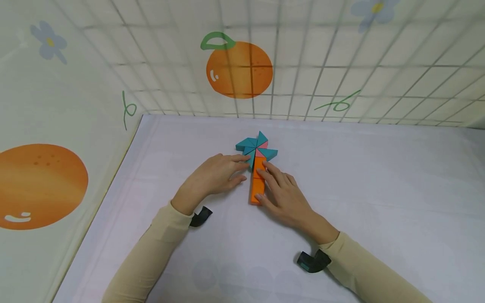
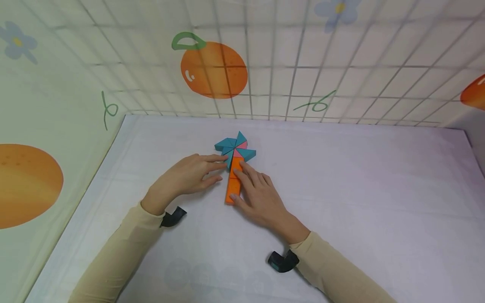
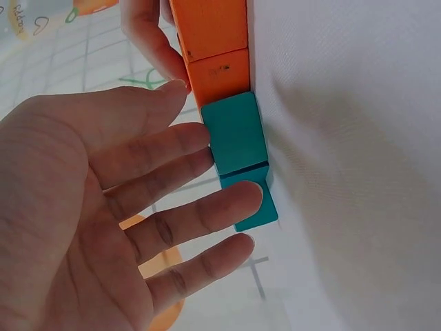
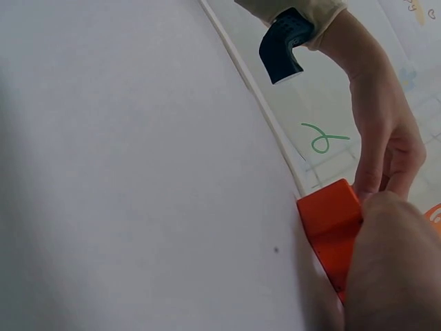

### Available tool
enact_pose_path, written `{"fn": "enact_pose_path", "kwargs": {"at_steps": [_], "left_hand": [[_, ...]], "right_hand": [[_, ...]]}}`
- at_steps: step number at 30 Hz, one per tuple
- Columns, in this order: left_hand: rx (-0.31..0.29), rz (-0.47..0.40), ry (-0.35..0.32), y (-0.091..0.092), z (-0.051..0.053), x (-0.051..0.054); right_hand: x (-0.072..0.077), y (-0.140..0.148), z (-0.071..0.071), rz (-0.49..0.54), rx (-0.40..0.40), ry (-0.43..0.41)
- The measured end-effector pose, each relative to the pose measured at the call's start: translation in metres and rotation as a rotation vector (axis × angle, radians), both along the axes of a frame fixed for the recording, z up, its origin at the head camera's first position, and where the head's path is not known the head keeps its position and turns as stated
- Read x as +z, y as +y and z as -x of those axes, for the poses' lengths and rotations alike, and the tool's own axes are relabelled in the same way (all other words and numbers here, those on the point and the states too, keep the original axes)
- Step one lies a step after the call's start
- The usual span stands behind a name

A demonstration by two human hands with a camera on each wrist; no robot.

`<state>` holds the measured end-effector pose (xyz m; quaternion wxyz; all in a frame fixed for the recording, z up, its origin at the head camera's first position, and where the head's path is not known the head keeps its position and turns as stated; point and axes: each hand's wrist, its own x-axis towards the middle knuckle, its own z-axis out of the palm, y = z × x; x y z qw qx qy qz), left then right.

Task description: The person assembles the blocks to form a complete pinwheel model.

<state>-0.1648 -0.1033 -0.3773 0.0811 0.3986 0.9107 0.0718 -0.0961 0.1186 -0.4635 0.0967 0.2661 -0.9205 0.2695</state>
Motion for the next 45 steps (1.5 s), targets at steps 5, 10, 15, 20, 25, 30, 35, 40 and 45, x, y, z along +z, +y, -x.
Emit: {"fn": "enact_pose_path", "kwargs": {"at_steps": [5, 10, 15, 20, 25, 30, 35, 40, 45], "left_hand": [[0.007, 0.014, 0.006, -0.0005, -0.0010, -0.0005], [0.011, 0.021, 0.007, 0.0000, -0.0015, -0.0016], [0.008, 0.020, 0.014, 0.0020, -0.0020, -0.0037], [-0.014, 0.021, 0.044, 0.0040, -0.0011, -0.0062], [-0.039, 0.017, 0.071, 0.0054, 0.0014, -0.0071], [-0.029, 0.009, 0.066, 0.0051, 0.0030, -0.0058], [-0.011, -0.008, 0.052, 0.0042, 0.0028, -0.0033], [-0.004, -0.014, 0.051, 0.0038, 0.0023, -0.0032], [0.002, -0.012, 0.050, 0.0033, 0.0021, -0.0042]], "right_hand": [[-0.0008, -0.0011, 0.0002, 0.007, 0.010, 0.009], [-0.0013, -0.0010, 0.0005, 0.003, 0.020, 0.009], [-0.0008, 0.0004, 0.0003, 0.011, 0.023, 0.007], [-0.0016, 0.0018, -0.0011, 0.010, 0.019, 0.003], [-0.0026, 0.0030, -0.0028, -0.006, 0.007, 0.009], [-0.0018, 0.0037, -0.0020, -0.017, 0.006, 0.029], [-0.0003, 0.0033, -0.0015, -0.022, 0.010, 0.034], [-0.0003, 0.0027, -0.0010, -0.024, 0.014, 0.037], [-0.0009, 0.0025, 0.0001, -0.032, 0.018, 0.044]]}}
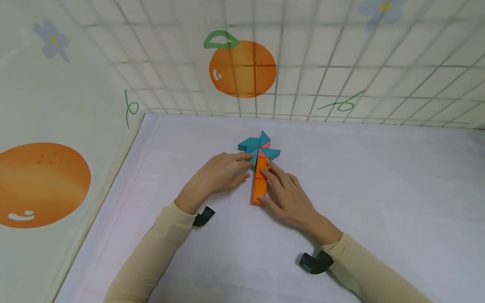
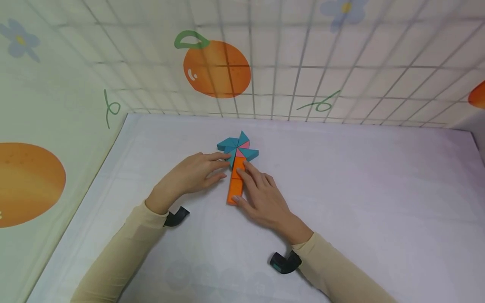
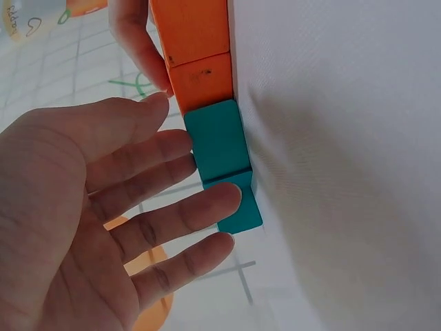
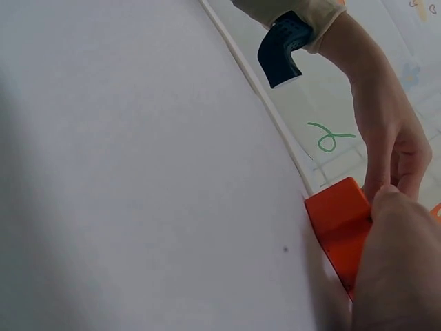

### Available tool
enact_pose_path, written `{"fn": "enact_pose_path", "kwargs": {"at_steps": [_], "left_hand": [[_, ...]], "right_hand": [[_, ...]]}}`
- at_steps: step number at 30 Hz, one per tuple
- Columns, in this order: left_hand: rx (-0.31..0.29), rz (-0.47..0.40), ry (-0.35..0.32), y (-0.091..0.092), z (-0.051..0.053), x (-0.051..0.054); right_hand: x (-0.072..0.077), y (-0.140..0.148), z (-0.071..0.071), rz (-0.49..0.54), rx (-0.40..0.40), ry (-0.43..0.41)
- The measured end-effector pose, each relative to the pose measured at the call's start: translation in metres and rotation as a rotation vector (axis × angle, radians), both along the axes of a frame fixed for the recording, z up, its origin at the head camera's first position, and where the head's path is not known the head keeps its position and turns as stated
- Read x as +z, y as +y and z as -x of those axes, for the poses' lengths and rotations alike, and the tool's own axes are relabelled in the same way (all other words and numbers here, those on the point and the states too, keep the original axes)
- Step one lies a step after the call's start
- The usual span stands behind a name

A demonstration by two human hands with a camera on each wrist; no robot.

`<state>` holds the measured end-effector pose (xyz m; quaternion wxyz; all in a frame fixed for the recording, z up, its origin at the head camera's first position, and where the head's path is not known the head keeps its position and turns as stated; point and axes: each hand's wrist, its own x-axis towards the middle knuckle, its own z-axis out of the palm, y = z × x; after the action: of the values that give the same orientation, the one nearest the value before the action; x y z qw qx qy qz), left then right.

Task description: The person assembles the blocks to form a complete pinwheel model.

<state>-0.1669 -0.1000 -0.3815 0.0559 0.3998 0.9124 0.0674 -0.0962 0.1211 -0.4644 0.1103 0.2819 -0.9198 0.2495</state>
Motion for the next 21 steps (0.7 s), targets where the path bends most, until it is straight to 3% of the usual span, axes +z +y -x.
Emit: {"fn": "enact_pose_path", "kwargs": {"at_steps": [13, 21], "left_hand": [[-0.002, 0.003, -0.024, 0.004, 0.001, -0.004], [0.019, -0.078, 0.144, -0.001, 0.002, -0.003]], "right_hand": [[-0.004, 0.003, 0.001, 0.013, -0.001, -0.010], [-0.004, 0.011, 0.001, 0.079, -0.018, -0.063]]}}
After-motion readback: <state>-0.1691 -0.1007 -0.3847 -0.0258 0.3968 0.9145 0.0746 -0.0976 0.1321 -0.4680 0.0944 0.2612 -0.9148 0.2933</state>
